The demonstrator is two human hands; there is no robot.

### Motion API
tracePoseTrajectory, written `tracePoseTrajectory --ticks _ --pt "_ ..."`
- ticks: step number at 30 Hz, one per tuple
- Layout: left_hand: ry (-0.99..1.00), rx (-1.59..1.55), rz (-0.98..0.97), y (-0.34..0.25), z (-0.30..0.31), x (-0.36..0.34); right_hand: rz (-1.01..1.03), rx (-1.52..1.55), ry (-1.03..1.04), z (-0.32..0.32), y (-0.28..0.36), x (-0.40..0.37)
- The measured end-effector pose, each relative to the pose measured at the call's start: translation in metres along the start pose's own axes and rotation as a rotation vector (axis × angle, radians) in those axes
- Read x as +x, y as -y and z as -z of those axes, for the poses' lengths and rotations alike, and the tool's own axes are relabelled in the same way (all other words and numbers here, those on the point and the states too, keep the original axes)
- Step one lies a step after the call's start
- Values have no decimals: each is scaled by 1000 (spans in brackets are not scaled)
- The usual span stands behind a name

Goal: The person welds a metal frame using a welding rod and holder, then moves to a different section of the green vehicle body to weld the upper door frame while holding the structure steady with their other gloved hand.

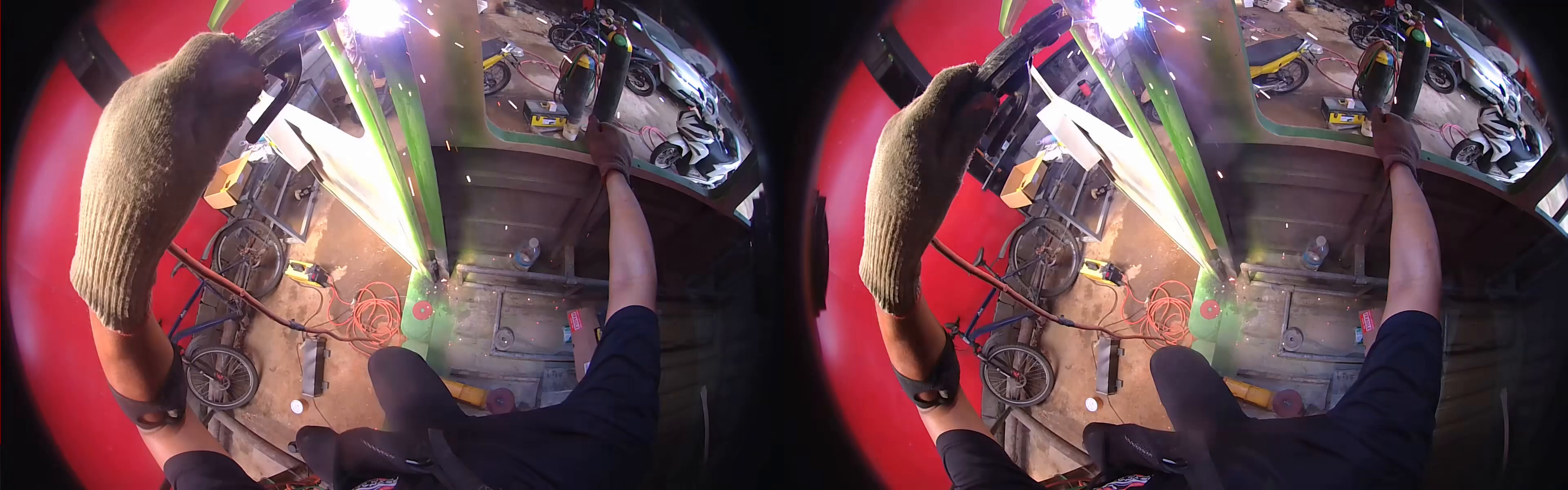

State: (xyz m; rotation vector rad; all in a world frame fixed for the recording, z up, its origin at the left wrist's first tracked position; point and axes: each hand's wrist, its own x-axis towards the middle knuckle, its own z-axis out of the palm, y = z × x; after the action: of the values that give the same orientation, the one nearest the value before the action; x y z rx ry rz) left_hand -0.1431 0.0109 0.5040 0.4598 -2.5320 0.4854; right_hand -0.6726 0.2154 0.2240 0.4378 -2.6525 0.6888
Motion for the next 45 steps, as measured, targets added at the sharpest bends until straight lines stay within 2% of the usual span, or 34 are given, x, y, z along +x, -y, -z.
tracePoseTrajectory --ticks 7,15,19,25,27,29,31,35,37,41,43,45 --pt "5 67 -18 -3 0 1 -14 -9 18 2 1 -1" --pt "-63 -47 -29 8 -8 1 -43 -40 16 6 6 -5" --pt "-95 1 -108 7 -10 1 -46 -5 0 4 6 -5" --pt "-87 -93 -35 4 -7 0 -43 -32 -10 7 7 -6" --pt "-32 82 -88 5 -2 2 -19 -13 31 9 5 -5" --pt "-48 57 -89 5 -4 2 -22 -2 29 8 6 -6" --pt "-20 -22 13 2 -4 2 -51 -33 22 12 11 -9" --pt "-4 -30 15 2 -2 4 -2 -7 10 3 0 -2" --pt "-56 77 -114 6 -4 4 -17 3 9 7 4 -6" --pt "-59 53 -77 4 -4 4 -19 -8 2 4 2 -4" --pt "-94 73 -216 4 -5 5 -15 -3 -4 2 0 -1" --pt "57 33 73 -8 4 6 -9 -12 4 4 2 -4"
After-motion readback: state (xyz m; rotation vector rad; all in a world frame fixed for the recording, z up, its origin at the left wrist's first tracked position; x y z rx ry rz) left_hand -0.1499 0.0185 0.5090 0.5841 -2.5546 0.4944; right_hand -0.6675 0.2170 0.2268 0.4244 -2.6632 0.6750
